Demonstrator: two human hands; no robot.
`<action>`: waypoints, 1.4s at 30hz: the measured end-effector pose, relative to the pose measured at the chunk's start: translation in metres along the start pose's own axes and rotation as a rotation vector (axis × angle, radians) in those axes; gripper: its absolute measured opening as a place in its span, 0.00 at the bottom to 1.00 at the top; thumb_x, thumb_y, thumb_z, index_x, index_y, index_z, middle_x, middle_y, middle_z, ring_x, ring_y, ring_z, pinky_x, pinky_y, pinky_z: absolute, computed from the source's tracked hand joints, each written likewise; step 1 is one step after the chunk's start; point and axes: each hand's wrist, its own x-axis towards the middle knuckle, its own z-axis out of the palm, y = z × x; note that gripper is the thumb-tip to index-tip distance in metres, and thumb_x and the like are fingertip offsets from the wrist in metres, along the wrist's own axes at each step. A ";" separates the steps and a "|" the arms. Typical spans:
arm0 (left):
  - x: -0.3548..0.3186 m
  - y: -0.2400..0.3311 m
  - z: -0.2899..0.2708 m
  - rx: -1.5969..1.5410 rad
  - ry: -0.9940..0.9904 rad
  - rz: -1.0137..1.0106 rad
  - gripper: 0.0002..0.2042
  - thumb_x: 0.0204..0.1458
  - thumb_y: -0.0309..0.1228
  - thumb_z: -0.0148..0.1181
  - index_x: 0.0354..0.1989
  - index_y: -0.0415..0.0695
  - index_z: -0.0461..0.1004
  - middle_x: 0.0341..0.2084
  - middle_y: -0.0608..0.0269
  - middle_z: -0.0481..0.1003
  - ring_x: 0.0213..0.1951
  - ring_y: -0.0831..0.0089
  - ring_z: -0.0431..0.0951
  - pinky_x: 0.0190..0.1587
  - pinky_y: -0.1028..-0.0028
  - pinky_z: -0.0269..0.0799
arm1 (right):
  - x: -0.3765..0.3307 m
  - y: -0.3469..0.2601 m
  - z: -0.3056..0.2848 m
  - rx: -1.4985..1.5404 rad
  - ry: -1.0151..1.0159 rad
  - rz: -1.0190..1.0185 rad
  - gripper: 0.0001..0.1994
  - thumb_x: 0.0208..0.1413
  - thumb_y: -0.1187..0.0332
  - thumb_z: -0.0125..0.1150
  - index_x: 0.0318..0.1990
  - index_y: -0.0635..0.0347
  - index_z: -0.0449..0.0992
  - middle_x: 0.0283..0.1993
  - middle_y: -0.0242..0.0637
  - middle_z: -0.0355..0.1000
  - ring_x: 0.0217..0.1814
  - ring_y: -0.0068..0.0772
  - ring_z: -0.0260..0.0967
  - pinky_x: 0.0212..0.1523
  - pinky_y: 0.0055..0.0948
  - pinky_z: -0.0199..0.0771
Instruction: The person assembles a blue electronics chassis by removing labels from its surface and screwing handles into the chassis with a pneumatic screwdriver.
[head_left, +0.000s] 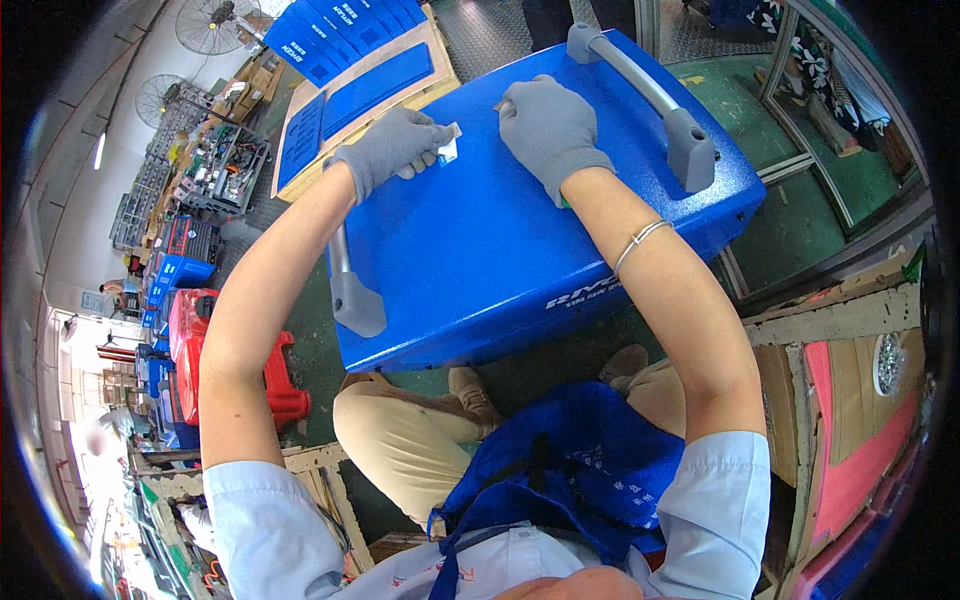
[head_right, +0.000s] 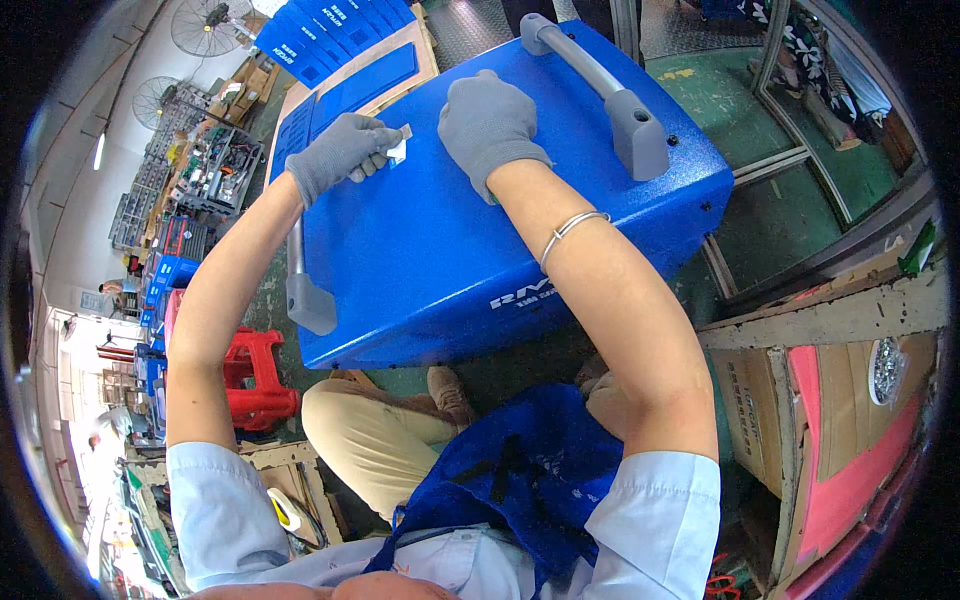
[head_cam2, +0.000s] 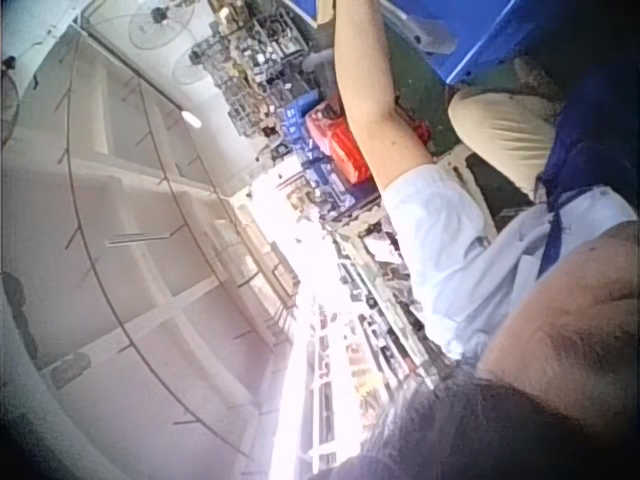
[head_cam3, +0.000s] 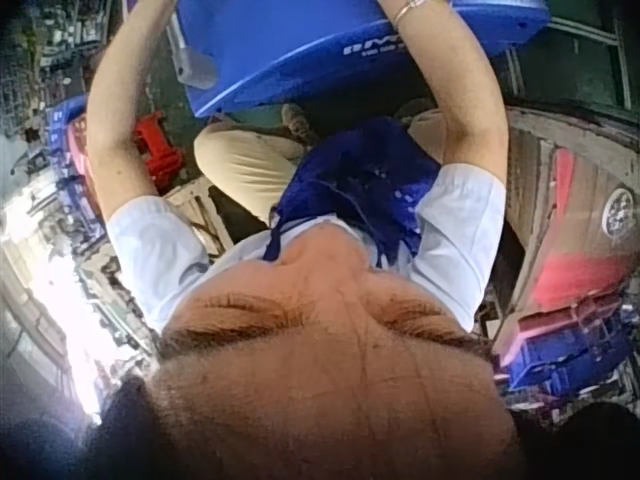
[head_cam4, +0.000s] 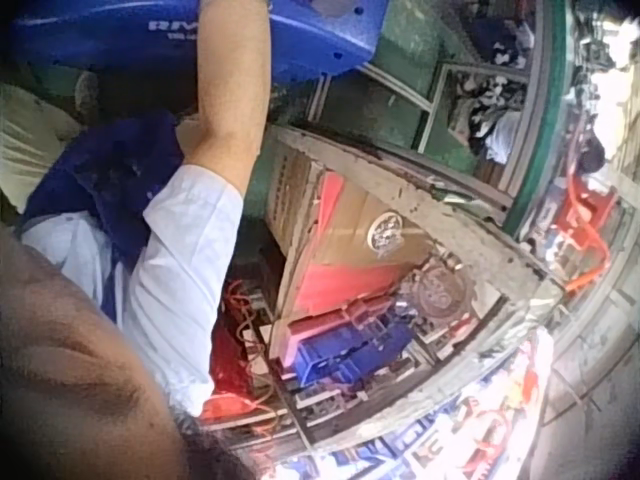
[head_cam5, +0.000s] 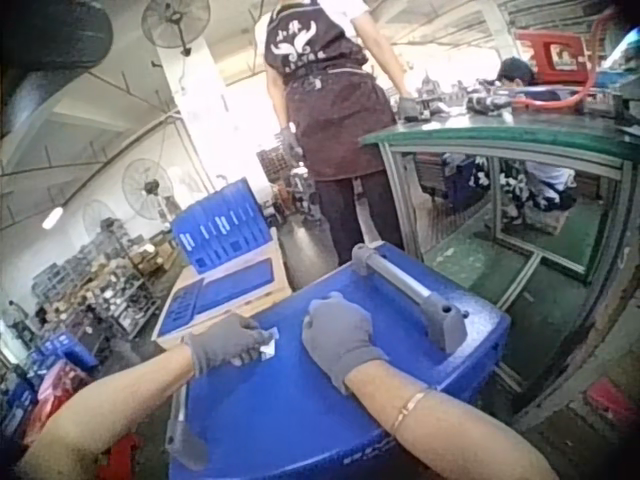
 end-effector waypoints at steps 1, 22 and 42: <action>0.000 0.000 0.001 -0.009 0.016 -0.009 0.16 0.55 0.45 0.61 0.28 0.42 0.76 0.16 0.69 0.68 0.16 0.83 0.64 0.15 0.81 0.58 | 0.000 0.000 0.000 -0.010 -0.004 0.009 0.13 0.60 0.58 0.50 0.42 0.47 0.81 0.46 0.38 0.74 0.42 0.44 0.76 0.41 0.41 0.79; -0.031 -0.007 0.004 0.284 0.230 0.102 0.18 0.59 0.44 0.56 0.31 0.39 0.78 0.18 0.64 0.73 0.19 0.79 0.70 0.22 0.74 0.66 | 0.001 0.001 -0.006 0.028 -0.059 -0.008 0.15 0.60 0.58 0.53 0.45 0.56 0.79 0.50 0.44 0.72 0.45 0.48 0.77 0.40 0.44 0.80; -0.101 -0.033 -0.097 0.206 0.379 0.189 0.21 0.57 0.49 0.58 0.29 0.39 0.75 0.21 0.66 0.73 0.25 0.80 0.74 0.27 0.76 0.71 | 0.006 0.002 0.005 0.090 0.082 -0.140 0.13 0.56 0.58 0.54 0.39 0.52 0.81 0.43 0.43 0.75 0.42 0.48 0.76 0.40 0.44 0.78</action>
